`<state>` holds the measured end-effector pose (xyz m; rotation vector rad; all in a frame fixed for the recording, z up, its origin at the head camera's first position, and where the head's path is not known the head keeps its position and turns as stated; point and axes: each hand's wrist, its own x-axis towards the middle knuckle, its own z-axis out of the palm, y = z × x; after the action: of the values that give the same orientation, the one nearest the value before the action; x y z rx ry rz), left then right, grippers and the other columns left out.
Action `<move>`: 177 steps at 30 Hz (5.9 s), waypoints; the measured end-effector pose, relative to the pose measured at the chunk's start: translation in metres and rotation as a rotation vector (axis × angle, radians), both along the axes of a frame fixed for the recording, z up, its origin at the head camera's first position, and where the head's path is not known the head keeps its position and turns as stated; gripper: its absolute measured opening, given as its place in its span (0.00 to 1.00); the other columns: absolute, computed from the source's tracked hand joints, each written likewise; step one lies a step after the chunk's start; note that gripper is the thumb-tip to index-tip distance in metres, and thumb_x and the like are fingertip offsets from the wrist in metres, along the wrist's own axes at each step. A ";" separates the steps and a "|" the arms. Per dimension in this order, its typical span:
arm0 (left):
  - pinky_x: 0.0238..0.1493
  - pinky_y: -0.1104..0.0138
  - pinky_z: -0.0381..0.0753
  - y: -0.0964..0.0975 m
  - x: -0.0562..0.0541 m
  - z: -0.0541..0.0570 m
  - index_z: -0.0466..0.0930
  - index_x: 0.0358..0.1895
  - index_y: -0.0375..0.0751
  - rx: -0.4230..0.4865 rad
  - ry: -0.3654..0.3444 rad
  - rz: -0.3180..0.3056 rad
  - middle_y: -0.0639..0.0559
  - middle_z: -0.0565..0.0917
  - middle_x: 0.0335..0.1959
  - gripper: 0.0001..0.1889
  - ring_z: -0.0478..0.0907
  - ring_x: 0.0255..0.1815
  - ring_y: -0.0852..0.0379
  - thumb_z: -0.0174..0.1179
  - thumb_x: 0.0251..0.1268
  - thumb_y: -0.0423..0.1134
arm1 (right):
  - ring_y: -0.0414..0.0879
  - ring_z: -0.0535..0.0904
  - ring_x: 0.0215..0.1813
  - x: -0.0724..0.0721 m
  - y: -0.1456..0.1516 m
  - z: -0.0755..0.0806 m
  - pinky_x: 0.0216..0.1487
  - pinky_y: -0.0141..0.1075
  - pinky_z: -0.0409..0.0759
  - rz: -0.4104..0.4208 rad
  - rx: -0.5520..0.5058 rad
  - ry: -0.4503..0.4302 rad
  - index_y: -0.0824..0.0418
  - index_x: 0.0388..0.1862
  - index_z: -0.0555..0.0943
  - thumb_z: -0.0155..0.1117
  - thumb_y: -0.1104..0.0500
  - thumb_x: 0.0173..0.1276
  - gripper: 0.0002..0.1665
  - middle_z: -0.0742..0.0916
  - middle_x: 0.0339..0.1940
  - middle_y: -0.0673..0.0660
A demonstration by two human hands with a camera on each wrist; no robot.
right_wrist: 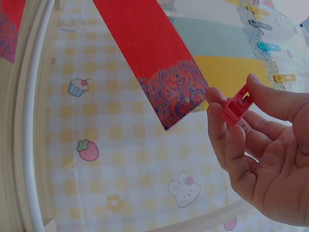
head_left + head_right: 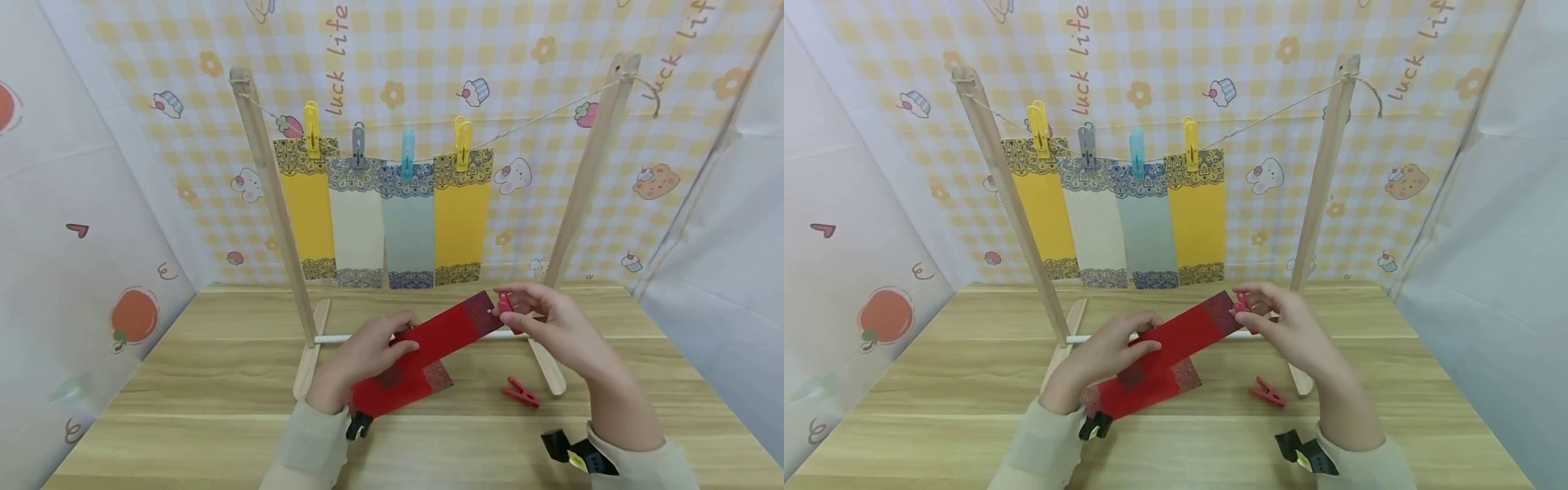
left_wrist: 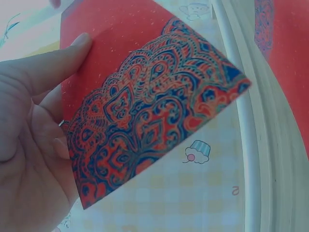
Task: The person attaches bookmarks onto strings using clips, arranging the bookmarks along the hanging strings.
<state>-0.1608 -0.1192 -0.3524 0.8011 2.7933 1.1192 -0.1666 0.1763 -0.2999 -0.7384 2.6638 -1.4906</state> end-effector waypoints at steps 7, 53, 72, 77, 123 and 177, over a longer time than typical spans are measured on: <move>0.45 0.70 0.81 0.007 -0.004 0.002 0.79 0.51 0.44 0.028 0.032 0.002 0.54 0.87 0.43 0.10 0.81 0.39 0.63 0.62 0.69 0.35 | 0.38 0.82 0.39 -0.002 -0.005 0.007 0.30 0.28 0.78 0.011 -0.141 0.090 0.67 0.66 0.73 0.61 0.67 0.72 0.24 0.88 0.44 0.50; 0.36 0.72 0.84 0.046 -0.036 0.041 0.78 0.51 0.38 0.371 0.224 0.054 0.43 0.89 0.45 0.11 0.88 0.40 0.53 0.63 0.67 0.34 | 0.43 0.77 0.27 -0.047 -0.038 0.125 0.21 0.27 0.61 0.081 -0.806 0.328 0.63 0.49 0.81 0.60 0.74 0.68 0.14 0.90 0.38 0.55; 0.41 0.72 0.85 0.067 -0.042 0.065 0.76 0.53 0.36 0.376 0.278 0.049 0.41 0.87 0.50 0.13 0.88 0.46 0.50 0.62 0.68 0.33 | 0.48 0.83 0.31 -0.063 -0.044 0.168 0.18 0.27 0.53 0.080 -0.885 0.316 0.69 0.42 0.82 0.65 0.73 0.63 0.08 0.89 0.34 0.60; 0.43 0.72 0.85 0.072 -0.045 0.067 0.76 0.53 0.36 0.384 0.276 0.056 0.42 0.86 0.51 0.13 0.87 0.46 0.51 0.62 0.68 0.34 | 0.44 0.64 0.17 -0.067 -0.041 0.175 0.19 0.31 0.47 0.071 -0.858 0.280 0.68 0.42 0.82 0.64 0.75 0.64 0.09 0.90 0.33 0.59; 0.42 0.75 0.82 0.087 -0.057 0.062 0.76 0.57 0.33 0.461 0.244 0.052 0.39 0.87 0.50 0.16 0.86 0.48 0.50 0.62 0.68 0.33 | 0.43 0.63 0.14 -0.062 -0.025 0.162 0.16 0.29 0.63 -0.055 -0.465 0.168 0.64 0.60 0.81 0.66 0.67 0.67 0.22 0.90 0.37 0.50; 0.55 0.55 0.81 0.006 -0.021 -0.014 0.81 0.50 0.41 0.092 0.074 -0.025 0.46 0.85 0.49 0.09 0.79 0.55 0.51 0.55 0.74 0.34 | 0.39 0.84 0.36 -0.024 0.020 0.025 0.41 0.26 0.81 0.083 -0.383 0.170 0.66 0.61 0.79 0.59 0.71 0.71 0.20 0.89 0.48 0.46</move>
<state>-0.1818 -0.1127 -0.3664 0.9013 2.8003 1.2474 -0.1907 0.1965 -0.2751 -1.0214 2.4424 -2.0269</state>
